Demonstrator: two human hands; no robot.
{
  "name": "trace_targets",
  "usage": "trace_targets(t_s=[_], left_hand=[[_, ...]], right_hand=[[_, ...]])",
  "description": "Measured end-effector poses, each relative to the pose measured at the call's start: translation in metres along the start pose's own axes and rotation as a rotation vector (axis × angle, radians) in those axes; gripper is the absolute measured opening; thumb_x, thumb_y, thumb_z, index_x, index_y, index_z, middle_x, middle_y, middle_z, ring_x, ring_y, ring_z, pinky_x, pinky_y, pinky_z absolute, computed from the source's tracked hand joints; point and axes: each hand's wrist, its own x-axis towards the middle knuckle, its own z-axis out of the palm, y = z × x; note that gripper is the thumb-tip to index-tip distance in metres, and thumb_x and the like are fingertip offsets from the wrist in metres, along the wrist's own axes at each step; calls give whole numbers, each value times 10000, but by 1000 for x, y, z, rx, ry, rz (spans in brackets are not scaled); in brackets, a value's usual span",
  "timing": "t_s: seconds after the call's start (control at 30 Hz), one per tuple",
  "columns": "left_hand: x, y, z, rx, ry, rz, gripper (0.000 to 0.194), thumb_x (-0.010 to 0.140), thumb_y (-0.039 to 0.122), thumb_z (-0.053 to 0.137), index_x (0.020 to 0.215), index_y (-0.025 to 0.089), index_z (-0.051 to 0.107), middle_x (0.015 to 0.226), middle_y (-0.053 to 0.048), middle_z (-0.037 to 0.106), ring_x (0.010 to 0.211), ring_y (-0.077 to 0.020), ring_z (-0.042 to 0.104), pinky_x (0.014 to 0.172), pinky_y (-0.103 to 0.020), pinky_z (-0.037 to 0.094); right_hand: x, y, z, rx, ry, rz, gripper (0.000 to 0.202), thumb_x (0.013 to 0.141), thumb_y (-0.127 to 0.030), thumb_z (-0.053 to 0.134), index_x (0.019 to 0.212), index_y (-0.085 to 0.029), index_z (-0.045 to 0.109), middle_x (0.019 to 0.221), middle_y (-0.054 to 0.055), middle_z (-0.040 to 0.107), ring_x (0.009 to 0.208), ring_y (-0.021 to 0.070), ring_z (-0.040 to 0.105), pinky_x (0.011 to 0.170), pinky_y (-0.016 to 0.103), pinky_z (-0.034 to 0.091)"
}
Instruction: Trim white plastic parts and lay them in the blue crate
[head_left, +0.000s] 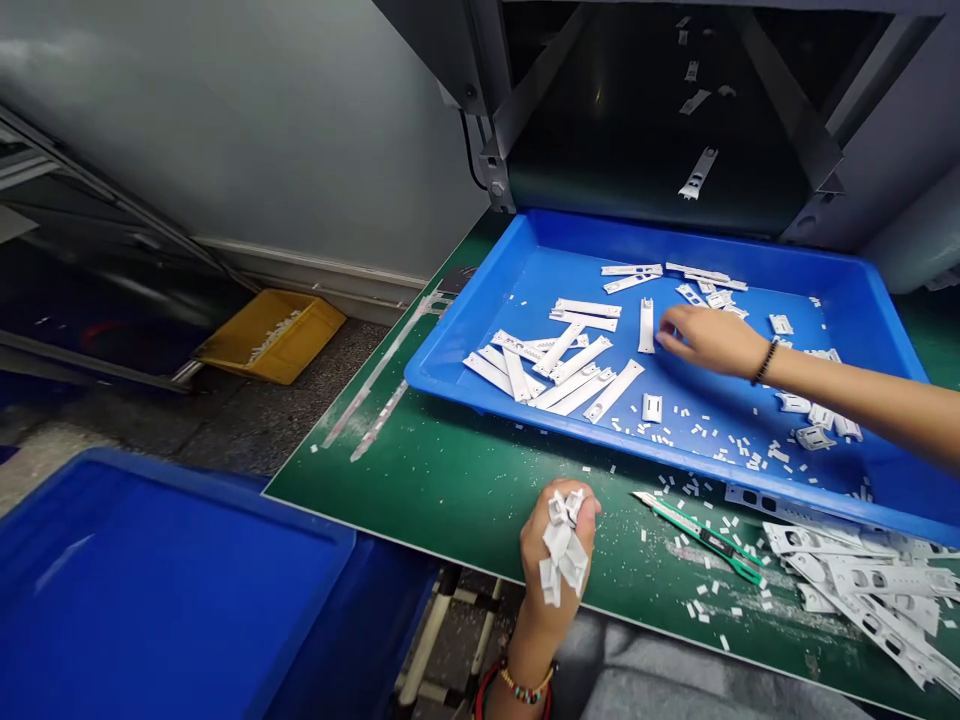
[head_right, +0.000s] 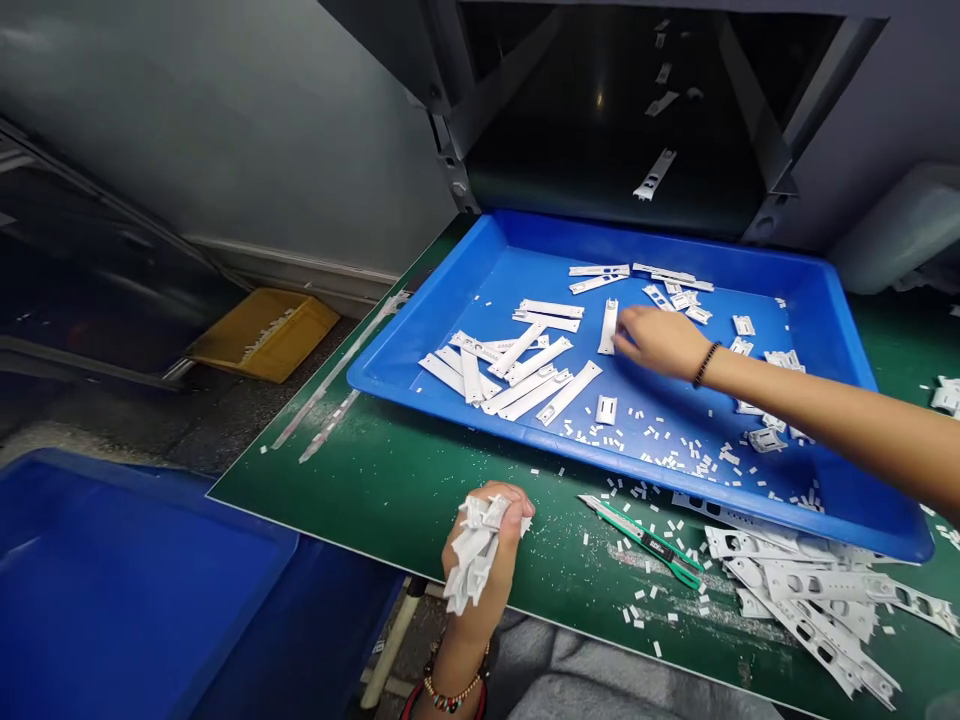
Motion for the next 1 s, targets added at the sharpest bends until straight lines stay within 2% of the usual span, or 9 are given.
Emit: trace_targets(t_s=[0.1, 0.2, 0.3, 0.5, 0.57, 0.67, 0.77, 0.87, 1.0], left_hand=[[2, -3, -2, -63, 5, -121, 207, 958, 356, 539, 817, 211, 584, 722, 3, 614, 658, -133, 620, 640, -235, 526], [2, -3, -3, -127, 25, -188, 286, 953, 439, 531, 785, 212, 576, 707, -7, 597, 651, -147, 608, 617, -252, 522], [0, -3, -3, -164, 13, -241, 319, 948, 470, 530, 776, 205, 577, 716, -12, 590, 662, -151, 595, 636, -262, 517], [-1, -7, -2, -238, -46, -284, 336, 932, 487, 560, 760, 200, 591, 714, -9, 580, 683, -155, 586, 677, -270, 513], [-2, -9, -1, -235, -34, -287, 314, 933, 473, 564, 778, 202, 597, 715, -10, 595, 682, -157, 600, 682, -275, 518], [-3, -10, -1, -252, -73, -292, 266, 927, 456, 576, 868, 202, 630, 688, -10, 640, 632, -159, 630, 636, -274, 528], [-1, -6, -2, -235, -150, -261, 272, 929, 445, 570, 868, 190, 645, 680, -25, 671, 602, -163, 642, 584, -269, 516], [3, 0, -4, -130, -172, -195, 341, 964, 417, 514, 730, 189, 612, 689, -37, 662, 641, -160, 640, 650, -276, 509], [4, 9, -3, -120, -85, -202, 427, 996, 448, 448, 668, 191, 540, 651, -14, 578, 627, -143, 579, 670, -275, 479]], right_hand=[[45, 2, 5, -25, 27, 172, 502, 982, -462, 422, 1204, -41, 579, 1210, 251, 632, 1014, 329, 636, 781, 379, 477], [72, 0, 13, -16, 6, 171, 466, 896, -417, 584, 1167, -39, 604, 1213, 240, 636, 1036, 316, 630, 805, 342, 460], [79, -3, 16, -2, -9, 139, 388, 844, -283, 621, 1162, -62, 610, 1190, 198, 659, 997, 286, 644, 786, 315, 449], [90, -18, 5, 44, 78, 64, 369, 980, -229, 335, 1237, -47, 527, 1270, 248, 589, 1073, 293, 603, 802, 330, 431], [98, -27, 2, 73, 58, -12, 360, 992, -288, 370, 1233, -80, 538, 1262, 220, 603, 1048, 282, 605, 777, 321, 428], [105, -38, -1, 101, -10, -93, 301, 937, -355, 536, 1077, -103, 624, 1100, 189, 672, 910, 275, 622, 687, 315, 404], [97, -42, -7, 131, -13, -148, 284, 926, -386, 571, 990, -121, 651, 969, 152, 686, 837, 253, 608, 635, 302, 369], [71, -40, -16, 172, 33, -211, 324, 948, -433, 543, 1069, -148, 639, 952, 111, 676, 806, 221, 589, 635, 288, 371], [22, -41, -29, 296, 183, -427, 382, 954, -515, 539, 1051, -165, 654, 901, 80, 652, 702, 179, 560, 626, 286, 405]])
